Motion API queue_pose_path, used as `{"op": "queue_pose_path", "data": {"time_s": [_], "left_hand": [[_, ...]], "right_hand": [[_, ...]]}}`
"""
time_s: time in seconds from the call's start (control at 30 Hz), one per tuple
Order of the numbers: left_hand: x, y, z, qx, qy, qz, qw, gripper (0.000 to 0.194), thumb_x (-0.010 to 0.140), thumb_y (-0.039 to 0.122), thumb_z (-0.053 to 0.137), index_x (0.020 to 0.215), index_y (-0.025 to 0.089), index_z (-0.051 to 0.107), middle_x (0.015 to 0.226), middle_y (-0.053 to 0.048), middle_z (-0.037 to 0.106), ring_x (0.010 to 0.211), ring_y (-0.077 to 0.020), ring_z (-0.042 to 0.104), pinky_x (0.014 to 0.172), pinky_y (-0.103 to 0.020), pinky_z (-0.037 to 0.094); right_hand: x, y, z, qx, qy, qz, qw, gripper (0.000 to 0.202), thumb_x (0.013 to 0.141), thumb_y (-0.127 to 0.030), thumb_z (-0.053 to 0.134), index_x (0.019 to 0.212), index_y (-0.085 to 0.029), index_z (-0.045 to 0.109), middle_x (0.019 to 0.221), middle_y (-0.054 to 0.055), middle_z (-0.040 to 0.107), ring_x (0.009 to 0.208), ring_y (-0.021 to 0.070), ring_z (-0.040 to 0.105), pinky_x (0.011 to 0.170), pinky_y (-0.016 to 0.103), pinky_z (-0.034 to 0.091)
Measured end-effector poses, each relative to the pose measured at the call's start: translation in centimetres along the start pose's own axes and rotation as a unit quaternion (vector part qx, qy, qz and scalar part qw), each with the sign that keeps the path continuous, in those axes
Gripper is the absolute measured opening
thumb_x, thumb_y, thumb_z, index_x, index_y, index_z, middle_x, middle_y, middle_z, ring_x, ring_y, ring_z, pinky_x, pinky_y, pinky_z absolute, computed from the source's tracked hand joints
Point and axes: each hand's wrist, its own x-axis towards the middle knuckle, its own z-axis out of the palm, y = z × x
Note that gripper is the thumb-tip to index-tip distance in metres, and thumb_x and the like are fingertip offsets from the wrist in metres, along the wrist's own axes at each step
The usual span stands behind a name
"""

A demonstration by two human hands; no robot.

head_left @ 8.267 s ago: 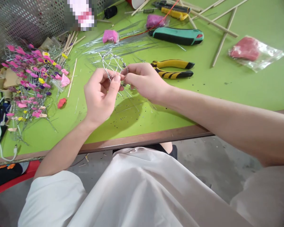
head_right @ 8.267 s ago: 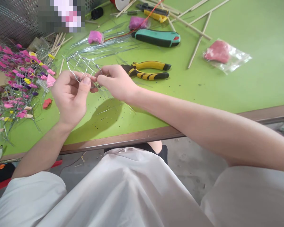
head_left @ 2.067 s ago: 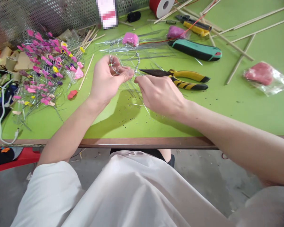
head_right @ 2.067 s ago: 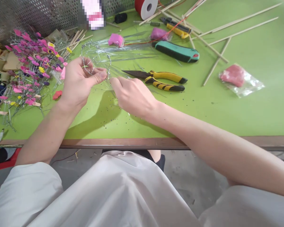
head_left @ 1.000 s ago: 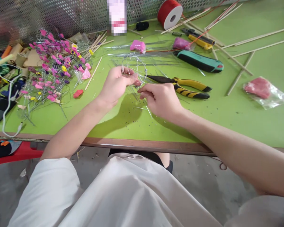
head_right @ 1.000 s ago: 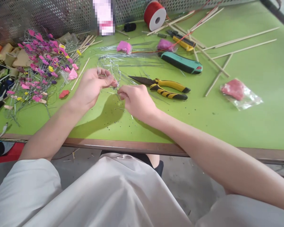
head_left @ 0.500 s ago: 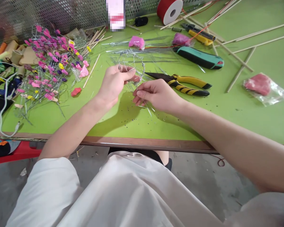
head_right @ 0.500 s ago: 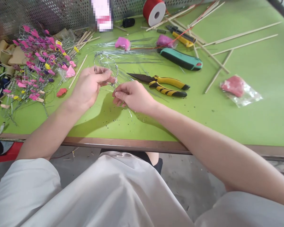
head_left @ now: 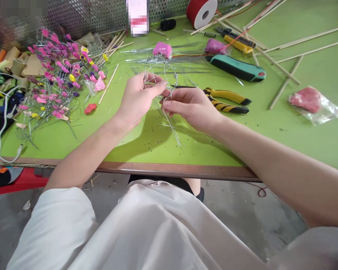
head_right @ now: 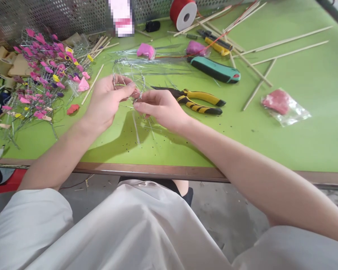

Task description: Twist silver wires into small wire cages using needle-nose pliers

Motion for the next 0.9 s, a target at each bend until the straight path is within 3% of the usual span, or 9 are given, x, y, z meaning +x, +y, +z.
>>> {"op": "queue_pose_path", "data": {"time_s": [0.13,0.33,0.43,0.6,0.73,0.9], "left_hand": [[-0.12,-0.35,0.24,-0.005,-0.004,0.011,1.0,0.022,0.095,0.007,0.074,0.08,0.018,0.063,0.08,0.0,0.067,0.093,-0.0196,0.079,0.093,-0.035,0.061],[-0.07,-0.54,0.21,0.013,-0.017,0.026,0.999,0.021,0.094,0.01,0.074,0.08,0.02,0.062,0.074,0.003,0.067,0.086,-0.0164,0.078,0.087,-0.032,0.063],[-0.11,-0.36,0.1,0.012,-0.018,0.026,0.999,0.02,0.093,0.01,0.073,0.08,0.021,0.062,0.075,0.002,0.069,0.085,-0.0154,0.077,0.088,-0.032,0.064],[-0.35,0.09,0.15,-0.007,-0.02,0.005,1.0,0.021,0.093,0.008,0.071,0.08,0.02,0.06,0.075,0.002,0.068,0.083,-0.0147,0.076,0.088,-0.032,0.063],[-0.46,0.31,0.26,-0.016,-0.019,-0.002,1.0,0.023,0.093,0.005,0.069,0.079,0.02,0.059,0.075,0.003,0.068,0.079,-0.0125,0.074,0.084,-0.029,0.06],[-0.28,0.21,0.23,-0.026,-0.015,-0.001,1.0,0.023,0.093,0.003,0.069,0.078,0.019,0.06,0.077,0.003,0.067,0.078,-0.0126,0.074,0.087,-0.031,0.059]], "right_hand": [[0.01,0.25,0.07,-0.004,0.011,0.004,1.0,0.022,0.087,-0.038,0.084,0.086,-0.019,0.072,0.083,0.001,0.069,0.073,0.0122,0.063,0.068,0.028,0.055],[0.08,0.51,0.22,-0.086,0.024,-0.062,0.994,0.023,0.076,-0.027,0.089,0.091,-0.019,0.075,0.092,0.001,0.073,0.081,0.0146,0.065,0.081,0.034,0.058],[0.03,0.7,0.17,-0.111,0.03,-0.061,0.992,0.024,0.079,-0.037,0.089,0.083,-0.019,0.074,0.085,0.001,0.072,0.075,0.0138,0.061,0.079,0.034,0.057],[0.06,0.46,0.07,-0.063,0.015,-0.064,0.996,0.055,0.068,-0.065,0.096,0.092,-0.022,0.074,0.097,0.003,0.073,0.085,0.0169,0.063,0.082,0.035,0.058],[0.04,0.24,0.1,-0.041,-0.004,-0.055,0.998,0.057,0.063,-0.067,0.099,0.088,-0.021,0.076,0.088,0.002,0.07,0.082,0.0158,0.061,0.079,0.033,0.055],[0.12,0.77,0.03,-0.036,0.014,-0.07,0.997,0.051,0.065,-0.064,0.099,0.078,-0.019,0.079,0.079,0.0,0.07,0.071,0.0118,0.054,0.069,0.029,0.047]]}}
